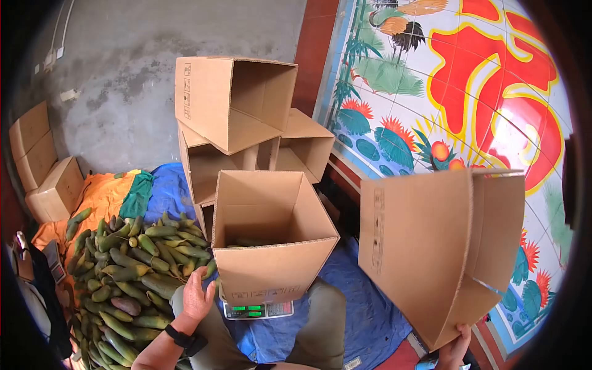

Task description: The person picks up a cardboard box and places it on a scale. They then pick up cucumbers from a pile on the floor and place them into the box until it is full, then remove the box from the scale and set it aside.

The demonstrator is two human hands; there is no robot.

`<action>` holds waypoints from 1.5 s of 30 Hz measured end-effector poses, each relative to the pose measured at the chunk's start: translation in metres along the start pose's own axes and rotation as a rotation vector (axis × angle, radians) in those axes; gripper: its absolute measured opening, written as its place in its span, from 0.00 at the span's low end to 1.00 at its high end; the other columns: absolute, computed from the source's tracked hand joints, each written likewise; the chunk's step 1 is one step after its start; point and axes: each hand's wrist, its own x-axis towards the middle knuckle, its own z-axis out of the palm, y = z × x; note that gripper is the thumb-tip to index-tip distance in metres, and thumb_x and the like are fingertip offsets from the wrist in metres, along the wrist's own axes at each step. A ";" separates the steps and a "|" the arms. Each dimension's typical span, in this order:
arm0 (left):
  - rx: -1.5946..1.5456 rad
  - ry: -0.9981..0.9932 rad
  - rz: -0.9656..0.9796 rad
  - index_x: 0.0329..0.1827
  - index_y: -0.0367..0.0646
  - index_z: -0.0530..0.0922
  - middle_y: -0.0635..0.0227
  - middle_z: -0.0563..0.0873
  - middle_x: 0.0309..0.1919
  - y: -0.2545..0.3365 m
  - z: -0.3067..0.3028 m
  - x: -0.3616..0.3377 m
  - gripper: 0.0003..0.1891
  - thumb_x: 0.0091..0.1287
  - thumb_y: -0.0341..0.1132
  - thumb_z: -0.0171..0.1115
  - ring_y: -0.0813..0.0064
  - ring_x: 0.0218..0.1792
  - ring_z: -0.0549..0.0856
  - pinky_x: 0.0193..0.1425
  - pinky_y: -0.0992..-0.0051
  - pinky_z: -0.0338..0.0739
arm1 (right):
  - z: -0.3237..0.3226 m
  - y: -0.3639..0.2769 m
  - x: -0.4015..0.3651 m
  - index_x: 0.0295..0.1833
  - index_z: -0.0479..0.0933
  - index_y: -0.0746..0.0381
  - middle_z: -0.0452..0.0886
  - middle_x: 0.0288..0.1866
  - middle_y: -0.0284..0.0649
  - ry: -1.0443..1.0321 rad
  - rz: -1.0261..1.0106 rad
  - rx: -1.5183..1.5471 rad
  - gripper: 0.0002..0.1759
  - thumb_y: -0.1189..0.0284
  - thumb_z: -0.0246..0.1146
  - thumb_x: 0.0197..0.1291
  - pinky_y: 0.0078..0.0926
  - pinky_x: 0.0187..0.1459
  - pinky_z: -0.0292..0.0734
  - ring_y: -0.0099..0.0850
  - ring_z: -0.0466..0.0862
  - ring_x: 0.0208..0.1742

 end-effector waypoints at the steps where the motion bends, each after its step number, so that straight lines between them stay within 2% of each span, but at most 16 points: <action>1: -0.001 -0.002 -0.003 0.58 0.35 0.69 0.49 0.80 0.47 0.000 0.000 0.000 0.22 0.62 0.33 0.60 0.51 0.47 0.80 0.49 0.64 0.76 | 0.005 0.004 0.006 0.59 0.69 0.65 0.76 0.57 0.43 0.001 -0.002 -0.001 0.25 0.76 0.55 0.51 0.38 0.57 0.75 0.38 0.78 0.56; 3: -0.018 -0.002 -0.010 0.58 0.34 0.69 0.49 0.80 0.47 0.002 -0.001 0.000 0.22 0.62 0.33 0.60 0.51 0.47 0.80 0.49 0.64 0.76 | 0.022 0.005 0.022 0.60 0.69 0.65 0.77 0.56 0.42 -0.065 -0.086 0.081 0.24 0.74 0.56 0.55 0.39 0.59 0.75 0.39 0.78 0.56; 6: -0.024 -0.006 -0.021 0.57 0.34 0.69 0.49 0.80 0.46 0.005 -0.004 0.000 0.21 0.62 0.32 0.60 0.51 0.45 0.80 0.48 0.63 0.76 | 0.036 0.015 0.055 0.60 0.69 0.64 0.78 0.55 0.40 -0.127 -0.067 0.105 0.23 0.75 0.58 0.56 0.37 0.60 0.74 0.37 0.78 0.57; 10: -0.002 0.010 0.002 0.56 0.34 0.70 0.50 0.81 0.45 0.002 -0.005 -0.002 0.20 0.62 0.32 0.60 0.52 0.43 0.80 0.46 0.63 0.76 | 0.067 0.039 0.109 0.59 0.70 0.65 0.78 0.54 0.40 -0.161 -0.107 0.168 0.22 0.75 0.59 0.57 0.39 0.60 0.73 0.37 0.78 0.57; 12: -0.011 0.010 0.003 0.55 0.34 0.70 0.50 0.81 0.45 0.001 -0.005 -0.002 0.20 0.62 0.32 0.59 0.51 0.43 0.80 0.46 0.64 0.76 | 0.096 0.049 0.135 0.45 0.74 0.62 0.79 0.49 0.39 -0.228 -0.148 0.178 0.10 0.72 0.61 0.59 0.43 0.61 0.73 0.36 0.78 0.54; 19: -0.033 -0.014 -0.039 0.52 0.34 0.73 0.51 0.81 0.45 0.006 -0.011 -0.002 0.17 0.61 0.32 0.59 0.52 0.43 0.81 0.46 0.64 0.77 | 0.195 0.094 0.233 0.51 0.74 0.62 0.79 0.51 0.39 -0.320 -0.084 0.262 0.14 0.75 0.61 0.58 0.43 0.63 0.70 0.38 0.77 0.57; 21: -0.031 -0.015 -0.047 0.51 0.34 0.73 0.51 0.81 0.44 0.008 -0.012 -0.001 0.17 0.61 0.33 0.59 0.52 0.43 0.81 0.46 0.64 0.77 | 0.230 0.103 0.256 0.54 0.72 0.64 0.79 0.54 0.39 -0.361 0.022 0.311 0.18 0.76 0.62 0.57 0.43 0.64 0.70 0.38 0.77 0.59; 27: 0.019 -0.062 -0.057 0.51 0.35 0.75 0.52 0.82 0.43 0.006 -0.008 0.002 0.18 0.62 0.37 0.60 0.53 0.39 0.81 0.44 0.64 0.76 | 0.304 0.156 0.348 0.57 0.70 0.65 0.76 0.58 0.42 -0.476 0.026 0.420 0.21 0.78 0.62 0.57 0.45 0.66 0.66 0.41 0.75 0.61; 30: 0.031 -0.077 -0.077 0.51 0.36 0.75 0.53 0.82 0.41 0.004 -0.005 0.002 0.18 0.63 0.39 0.58 0.56 0.38 0.81 0.44 0.65 0.75 | 0.345 0.176 0.366 0.60 0.68 0.63 0.75 0.61 0.40 -0.447 0.065 0.462 0.24 0.79 0.61 0.56 0.49 0.68 0.63 0.40 0.72 0.65; 33: 0.016 -0.097 -0.135 0.48 0.36 0.75 0.53 0.82 0.39 0.012 -0.005 0.008 0.16 0.63 0.39 0.58 0.55 0.38 0.81 0.45 0.64 0.75 | 0.371 0.203 0.389 0.59 0.68 0.64 0.74 0.62 0.40 -0.455 0.117 0.492 0.23 0.80 0.61 0.56 0.50 0.68 0.62 0.40 0.71 0.66; 35: 0.074 -0.082 -0.095 0.54 0.41 0.76 0.54 0.83 0.43 0.021 -0.010 0.012 0.15 0.65 0.33 0.58 0.57 0.41 0.84 0.47 0.66 0.78 | 0.384 0.217 0.396 0.59 0.67 0.65 0.72 0.63 0.43 -0.454 0.142 0.476 0.23 0.80 0.60 0.57 0.53 0.69 0.61 0.42 0.71 0.66; 36: 0.086 -0.060 -0.053 0.52 0.41 0.76 0.55 0.83 0.39 0.024 -0.010 0.017 0.13 0.65 0.33 0.57 0.56 0.38 0.83 0.44 0.66 0.78 | 0.391 0.225 0.400 0.60 0.66 0.64 0.71 0.64 0.44 -0.429 0.185 0.487 0.23 0.80 0.59 0.57 0.54 0.69 0.61 0.44 0.70 0.66; 39: 0.122 -0.097 -0.093 0.51 0.41 0.76 0.55 0.82 0.37 0.031 -0.015 0.021 0.14 0.64 0.34 0.58 0.56 0.34 0.82 0.39 0.65 0.77 | 0.407 0.249 0.414 0.61 0.64 0.64 0.69 0.64 0.47 -0.421 0.245 0.507 0.24 0.80 0.58 0.59 0.55 0.70 0.60 0.47 0.70 0.66; 43: 0.154 -0.140 -0.137 0.51 0.41 0.76 0.55 0.81 0.37 0.027 -0.014 0.020 0.15 0.63 0.36 0.58 0.54 0.35 0.81 0.40 0.63 0.76 | 0.429 0.281 0.428 0.60 0.66 0.63 0.71 0.63 0.46 -0.388 0.231 0.549 0.22 0.80 0.58 0.60 0.58 0.69 0.61 0.47 0.71 0.64; 45: 0.171 -0.107 -0.068 0.51 0.41 0.76 0.54 0.81 0.38 0.024 -0.012 0.022 0.15 0.63 0.37 0.58 0.52 0.36 0.81 0.42 0.61 0.76 | 0.437 0.295 0.440 0.60 0.66 0.63 0.71 0.63 0.46 -0.400 0.233 0.571 0.21 0.79 0.60 0.61 0.57 0.69 0.60 0.46 0.71 0.64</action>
